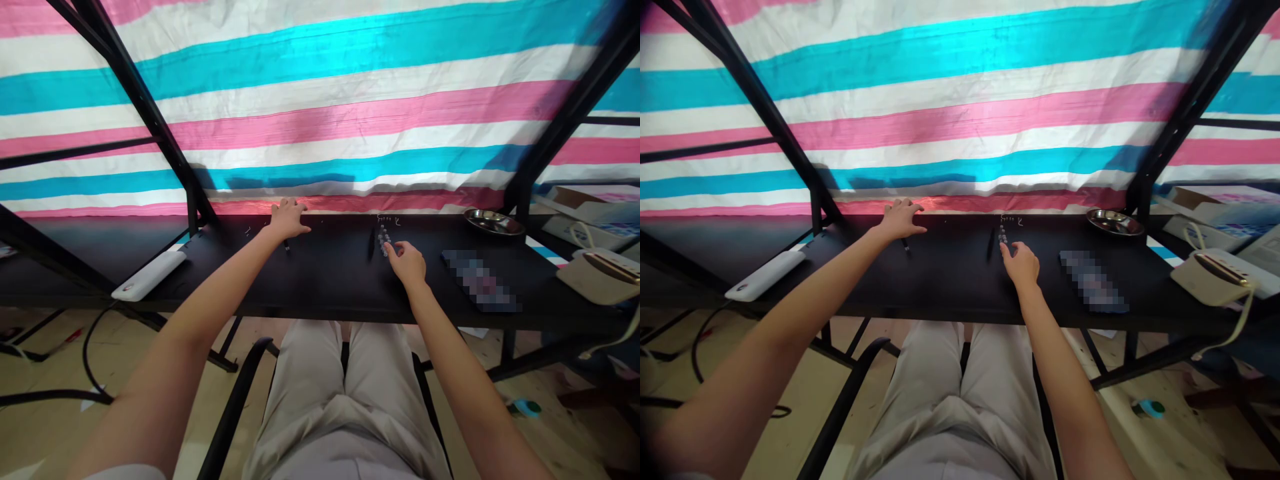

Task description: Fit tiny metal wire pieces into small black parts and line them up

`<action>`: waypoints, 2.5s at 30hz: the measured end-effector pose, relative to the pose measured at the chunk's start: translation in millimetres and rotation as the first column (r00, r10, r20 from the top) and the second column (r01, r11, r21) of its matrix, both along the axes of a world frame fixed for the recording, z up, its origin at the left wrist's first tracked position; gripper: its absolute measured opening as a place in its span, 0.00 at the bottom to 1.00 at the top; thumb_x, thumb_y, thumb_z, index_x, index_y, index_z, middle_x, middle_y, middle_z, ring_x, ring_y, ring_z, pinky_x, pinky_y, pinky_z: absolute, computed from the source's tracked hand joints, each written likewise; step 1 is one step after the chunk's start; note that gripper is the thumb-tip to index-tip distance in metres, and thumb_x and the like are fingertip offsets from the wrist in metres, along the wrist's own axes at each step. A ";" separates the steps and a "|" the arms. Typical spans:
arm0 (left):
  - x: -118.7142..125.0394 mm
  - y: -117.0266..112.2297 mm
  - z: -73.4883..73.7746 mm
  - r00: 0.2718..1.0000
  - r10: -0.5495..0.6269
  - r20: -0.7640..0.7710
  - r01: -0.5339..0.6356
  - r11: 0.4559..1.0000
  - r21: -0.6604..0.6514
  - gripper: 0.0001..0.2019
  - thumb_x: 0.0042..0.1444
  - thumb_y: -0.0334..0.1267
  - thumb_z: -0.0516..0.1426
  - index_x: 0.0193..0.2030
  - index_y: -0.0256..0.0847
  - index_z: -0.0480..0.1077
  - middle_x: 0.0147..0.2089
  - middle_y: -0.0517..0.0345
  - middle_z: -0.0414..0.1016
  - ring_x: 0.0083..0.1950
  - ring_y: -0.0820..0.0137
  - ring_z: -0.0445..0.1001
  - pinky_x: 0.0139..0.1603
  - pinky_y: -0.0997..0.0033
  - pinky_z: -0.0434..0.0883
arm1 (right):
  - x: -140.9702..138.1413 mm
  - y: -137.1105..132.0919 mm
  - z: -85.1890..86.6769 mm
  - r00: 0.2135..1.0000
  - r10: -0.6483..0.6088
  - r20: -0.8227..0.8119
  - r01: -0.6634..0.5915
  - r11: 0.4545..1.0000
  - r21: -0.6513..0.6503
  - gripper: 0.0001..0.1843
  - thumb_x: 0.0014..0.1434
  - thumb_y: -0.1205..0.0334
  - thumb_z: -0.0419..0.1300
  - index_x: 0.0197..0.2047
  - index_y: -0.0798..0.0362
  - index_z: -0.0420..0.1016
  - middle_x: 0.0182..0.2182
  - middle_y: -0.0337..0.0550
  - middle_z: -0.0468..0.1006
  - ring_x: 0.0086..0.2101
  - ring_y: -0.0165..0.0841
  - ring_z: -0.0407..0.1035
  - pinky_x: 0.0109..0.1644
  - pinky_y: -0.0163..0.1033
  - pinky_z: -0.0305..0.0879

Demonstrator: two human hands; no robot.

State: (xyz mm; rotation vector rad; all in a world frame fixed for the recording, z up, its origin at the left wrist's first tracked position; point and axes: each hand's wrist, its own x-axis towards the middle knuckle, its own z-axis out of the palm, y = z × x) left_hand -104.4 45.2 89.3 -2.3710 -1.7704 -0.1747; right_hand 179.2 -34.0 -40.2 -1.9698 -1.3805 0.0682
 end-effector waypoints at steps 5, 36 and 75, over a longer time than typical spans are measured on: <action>-29.4 5.5 -10.1 0.985 0.063 -0.159 -0.094 0.976 -0.194 0.34 0.48 0.50 0.60 0.61 0.43 0.59 0.60 0.41 0.61 0.60 0.48 0.58 0.57 0.55 0.57 | -1.9 -2.1 1.4 1.000 -0.001 0.009 0.000 0.993 0.120 0.27 0.58 0.41 0.46 0.42 0.55 0.72 0.29 0.45 0.73 0.31 0.36 0.67 0.35 0.39 0.56; 63.9 -67.5 -32.2 0.617 -0.257 0.744 0.594 0.772 -0.226 0.07 0.54 0.38 0.55 0.33 0.36 0.69 0.23 0.60 0.72 0.22 0.78 0.67 0.26 0.77 0.64 | -41.2 -14.9 6.2 0.702 0.430 0.567 -0.667 0.677 0.313 0.16 0.64 0.56 0.46 0.44 0.56 0.70 0.29 0.45 0.73 0.30 0.32 0.65 0.36 0.38 0.54; 96.6 -50.2 -88.6 0.516 -0.119 0.848 0.384 0.918 -0.105 0.09 0.46 0.36 0.60 0.35 0.35 0.75 0.26 0.58 0.73 0.27 0.75 0.69 0.31 0.75 0.67 | -7.4 -3.6 -0.9 0.987 0.120 0.107 -0.153 0.902 0.404 0.16 0.58 0.54 0.50 0.38 0.55 0.73 0.28 0.43 0.76 0.27 0.31 0.67 0.37 0.37 0.57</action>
